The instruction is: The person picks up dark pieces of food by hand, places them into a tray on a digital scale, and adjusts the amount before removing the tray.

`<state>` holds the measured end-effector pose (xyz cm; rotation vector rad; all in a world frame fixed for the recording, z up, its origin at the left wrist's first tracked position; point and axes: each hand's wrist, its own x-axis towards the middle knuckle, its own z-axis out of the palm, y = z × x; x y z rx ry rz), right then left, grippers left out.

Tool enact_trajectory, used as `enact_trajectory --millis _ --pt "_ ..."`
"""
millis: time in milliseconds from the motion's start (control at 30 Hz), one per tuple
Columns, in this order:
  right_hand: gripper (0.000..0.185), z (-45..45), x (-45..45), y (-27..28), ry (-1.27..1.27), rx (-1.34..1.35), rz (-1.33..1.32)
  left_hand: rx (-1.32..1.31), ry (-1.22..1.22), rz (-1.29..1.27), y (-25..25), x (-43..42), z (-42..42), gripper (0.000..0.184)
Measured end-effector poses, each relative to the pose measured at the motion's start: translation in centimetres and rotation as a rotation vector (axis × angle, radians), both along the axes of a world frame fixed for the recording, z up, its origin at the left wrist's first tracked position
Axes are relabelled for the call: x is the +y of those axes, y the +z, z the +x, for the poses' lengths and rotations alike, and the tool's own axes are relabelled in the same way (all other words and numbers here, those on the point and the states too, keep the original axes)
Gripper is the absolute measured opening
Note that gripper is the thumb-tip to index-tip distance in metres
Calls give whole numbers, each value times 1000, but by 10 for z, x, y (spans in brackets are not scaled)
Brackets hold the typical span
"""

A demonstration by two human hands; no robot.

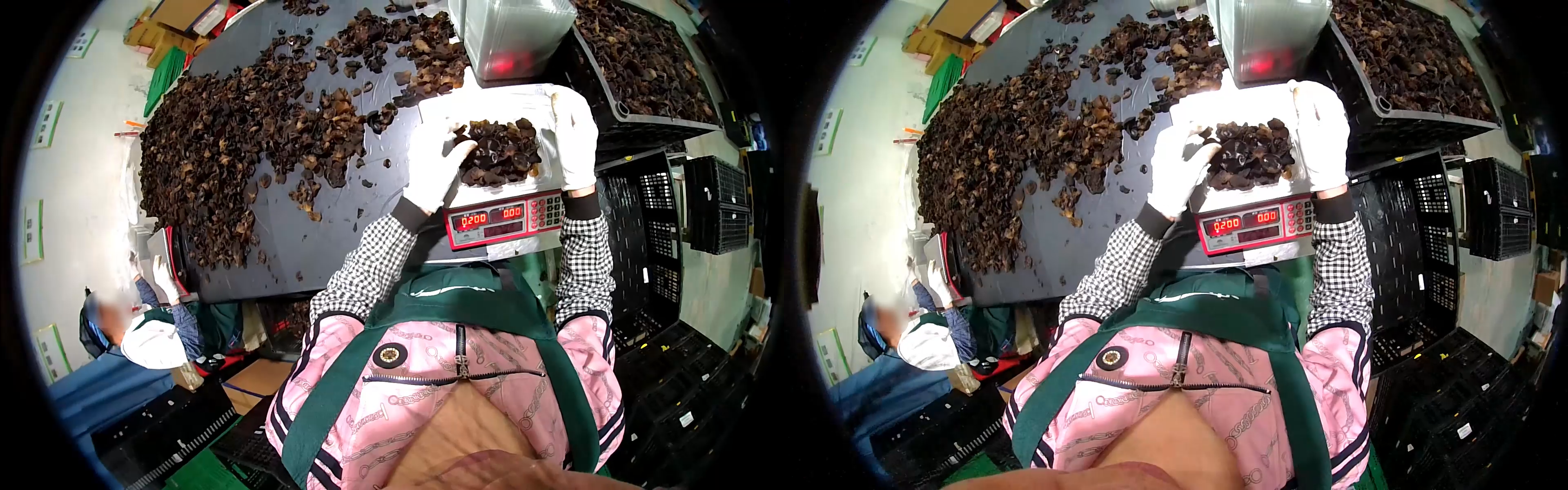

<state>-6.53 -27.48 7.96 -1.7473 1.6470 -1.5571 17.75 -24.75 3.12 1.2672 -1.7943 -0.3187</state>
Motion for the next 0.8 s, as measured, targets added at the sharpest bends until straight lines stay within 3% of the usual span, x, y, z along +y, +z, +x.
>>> enact_trajectory --millis 67,100,133,233,267,367,467,500,600,800 --pt "20 2 0 0 -5 -52 11 125 89 -23 -19 6 8 29" --pt "22 -2 2 -4 -4 -37 45 354 130 254 -19 6 12 23" --pt "22 -4 5 -7 7 -61 68 506 128 315 -19 9 18 22" --pt "25 -11 19 -14 51 -17 112 647 48 490 -7 9 32 30" --pt "27 -12 30 -14 67 -163 223 671 30 543 -10 9 33 30" --pt "34 -18 61 -41 47 -201 327 703 18 690 -13 17 32 30" --pt "35 -22 79 -57 32 -203 405 343 39 403 -41 21 27 28" --pt "35 -22 81 -62 35 -236 408 384 35 427 -46 21 22 28" --pt "36 -23 78 -65 42 -304 420 175 92 132 -50 14 10 22" --pt "41 -21 77 -63 18 -296 365 465 -11 337 -54 16 17 29"
